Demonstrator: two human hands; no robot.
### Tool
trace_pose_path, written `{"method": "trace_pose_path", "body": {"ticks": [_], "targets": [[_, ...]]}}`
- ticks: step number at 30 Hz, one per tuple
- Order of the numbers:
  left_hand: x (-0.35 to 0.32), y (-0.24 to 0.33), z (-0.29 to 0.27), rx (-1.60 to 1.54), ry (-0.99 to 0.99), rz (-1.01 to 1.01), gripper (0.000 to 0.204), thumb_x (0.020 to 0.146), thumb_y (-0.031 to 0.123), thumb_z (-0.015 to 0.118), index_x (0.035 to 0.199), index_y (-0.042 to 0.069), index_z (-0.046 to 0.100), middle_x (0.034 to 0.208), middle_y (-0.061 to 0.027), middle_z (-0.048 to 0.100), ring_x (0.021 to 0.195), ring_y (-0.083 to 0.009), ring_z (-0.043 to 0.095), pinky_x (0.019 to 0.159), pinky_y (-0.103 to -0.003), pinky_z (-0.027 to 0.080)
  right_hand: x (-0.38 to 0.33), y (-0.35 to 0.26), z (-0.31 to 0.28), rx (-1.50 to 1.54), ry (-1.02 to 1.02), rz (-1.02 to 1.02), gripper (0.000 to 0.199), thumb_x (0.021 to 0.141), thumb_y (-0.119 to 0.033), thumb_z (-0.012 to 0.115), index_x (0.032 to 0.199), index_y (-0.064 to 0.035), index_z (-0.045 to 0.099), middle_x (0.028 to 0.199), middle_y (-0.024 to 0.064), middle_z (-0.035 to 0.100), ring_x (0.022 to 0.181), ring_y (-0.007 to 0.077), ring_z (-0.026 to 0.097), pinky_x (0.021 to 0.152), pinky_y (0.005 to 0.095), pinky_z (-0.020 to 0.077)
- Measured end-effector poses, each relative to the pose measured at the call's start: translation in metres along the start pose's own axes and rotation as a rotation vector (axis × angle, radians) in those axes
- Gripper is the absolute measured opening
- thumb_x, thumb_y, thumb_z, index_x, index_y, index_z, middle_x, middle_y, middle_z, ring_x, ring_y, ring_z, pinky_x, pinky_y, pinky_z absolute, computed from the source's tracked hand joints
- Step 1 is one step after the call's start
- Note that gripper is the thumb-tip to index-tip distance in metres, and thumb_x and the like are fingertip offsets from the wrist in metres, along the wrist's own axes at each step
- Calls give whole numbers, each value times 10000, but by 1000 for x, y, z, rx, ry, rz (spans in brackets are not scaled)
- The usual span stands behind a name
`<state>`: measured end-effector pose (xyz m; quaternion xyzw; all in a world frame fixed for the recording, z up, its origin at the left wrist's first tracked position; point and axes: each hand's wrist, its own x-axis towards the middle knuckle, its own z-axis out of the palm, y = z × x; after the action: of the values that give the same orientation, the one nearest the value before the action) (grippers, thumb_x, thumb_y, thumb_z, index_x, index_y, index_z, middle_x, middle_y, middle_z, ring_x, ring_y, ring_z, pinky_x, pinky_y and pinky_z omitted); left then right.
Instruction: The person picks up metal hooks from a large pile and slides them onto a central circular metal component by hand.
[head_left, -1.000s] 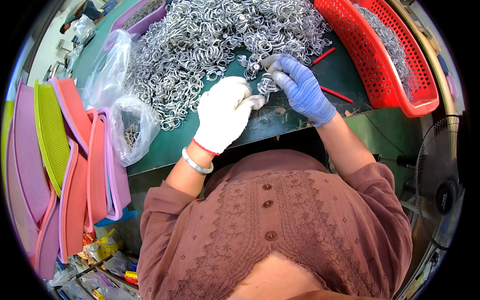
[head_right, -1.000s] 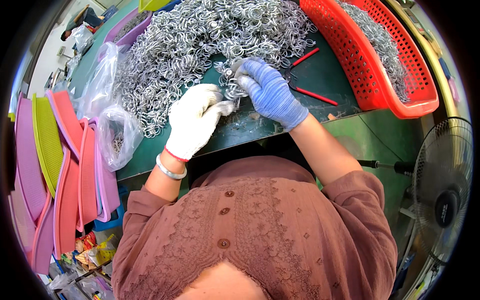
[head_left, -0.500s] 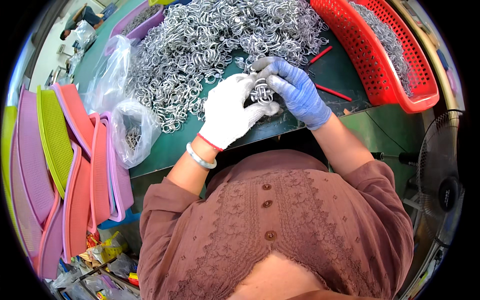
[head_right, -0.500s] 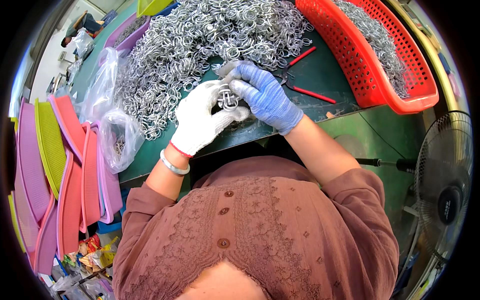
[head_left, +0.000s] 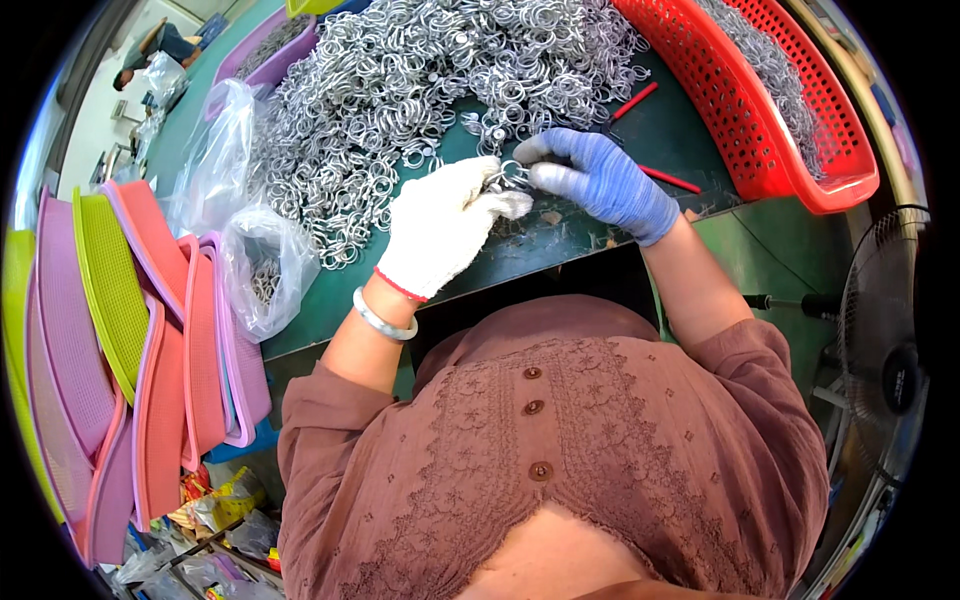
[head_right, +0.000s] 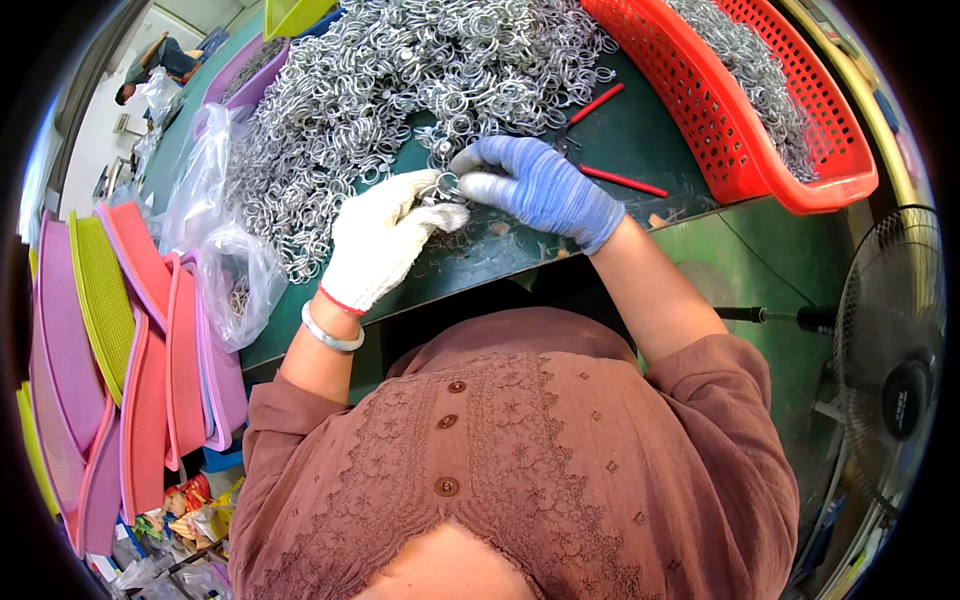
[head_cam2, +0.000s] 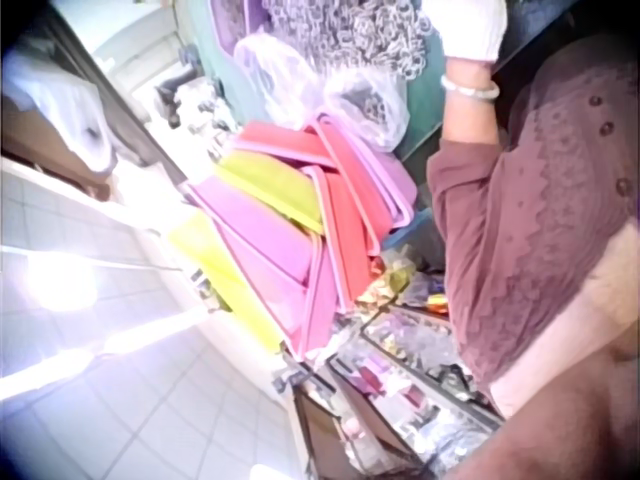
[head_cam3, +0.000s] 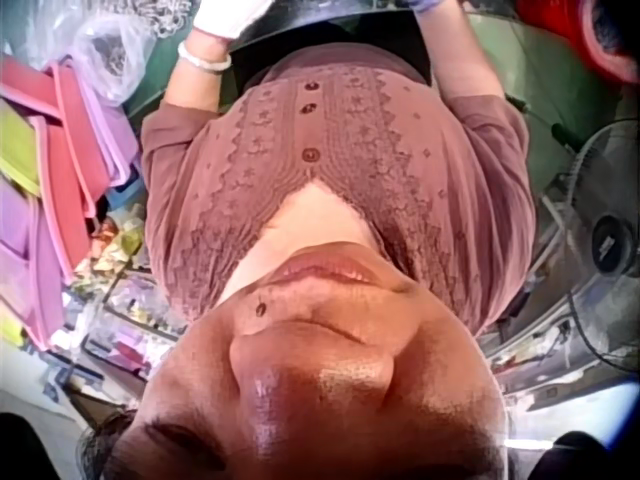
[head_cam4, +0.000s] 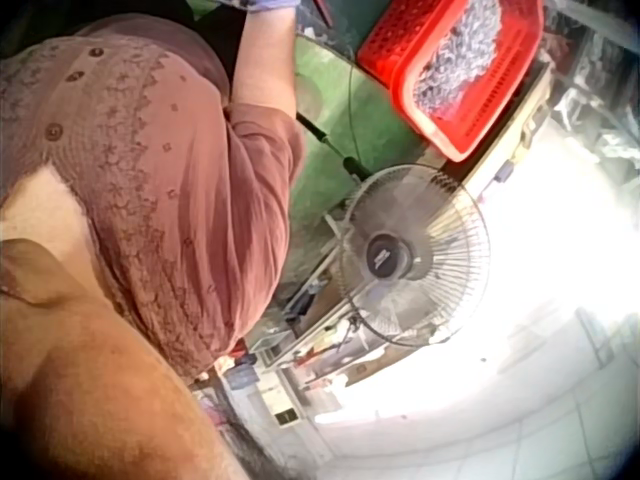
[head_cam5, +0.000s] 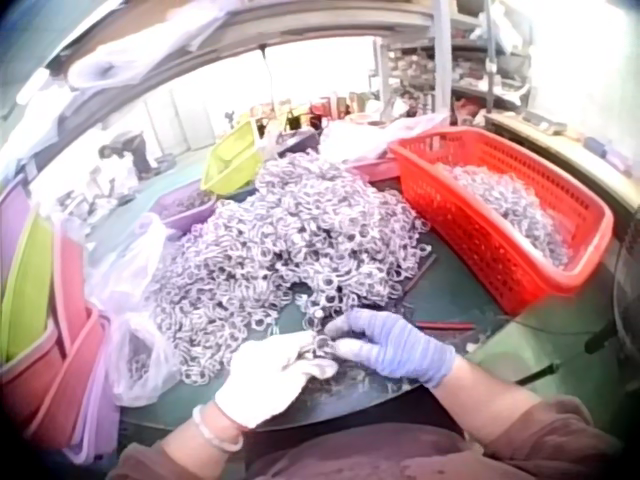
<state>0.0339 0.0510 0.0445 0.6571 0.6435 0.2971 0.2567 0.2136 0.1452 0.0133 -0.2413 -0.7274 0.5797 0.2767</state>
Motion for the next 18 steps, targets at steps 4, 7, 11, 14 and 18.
{"method": "trace_pose_path", "body": {"ticks": [4, 7, 11, 14, 18], "targets": [[-1, -15, 4, -252, -30, 3, 303, 835, -34, 623, 1136, -52, 589, 931, -89, 686, 818, -116, 656, 762, -233, 523, -2, 1, 6, -113, -1, 47, 225, 904, -110, 582, 1076, 27, 630, 873, 47, 643, 768, 95, 586, 701, 252, 501], [-1, -28, 7, -435, -30, -33, 327, 836, -60, 606, 1161, -67, 568, 996, -102, 673, 843, -134, 661, 786, -250, 529, -1, 5, 3, -175, 50, -27, 201, 879, -131, 622, 1018, 11, 647, 858, 103, 670, 784, 148, 629, 748, 298, 512], [-3, -26, 3, -49, 40, 101, 395, 801, 239, 692, 1175, 155, 598, 891, -119, 666, 810, -278, 658, 690, -335, 516, -2, 12, 6, -200, 49, -145, 176, 915, -90, 552, 1017, 26, 635, 803, 49, 627, 699, 79, 558, 617, 218, 493], [-1, -10, -8, 160, -55, 144, 425, 793, 21, 656, 1212, 28, 580, 922, -101, 682, 861, -157, 669, 786, -267, 521, -3, 6, 8, 100, 10, 148, 145, 904, -120, 571, 971, -16, 646, 744, 47, 611, 646, 109, 578, 561, 251, 499], [-1, -4, -13, 301, -50, 190, 397, 779, 112, 684, 1166, 63, 610, 903, -110, 674, 814, -174, 661, 748, -278, 514, 2, 11, 5, 332, -12, 213, 157, 921, -131, 541, 989, -12, 618, 722, 24, 583, 568, 78, 533, 481, 224, 460]]}}
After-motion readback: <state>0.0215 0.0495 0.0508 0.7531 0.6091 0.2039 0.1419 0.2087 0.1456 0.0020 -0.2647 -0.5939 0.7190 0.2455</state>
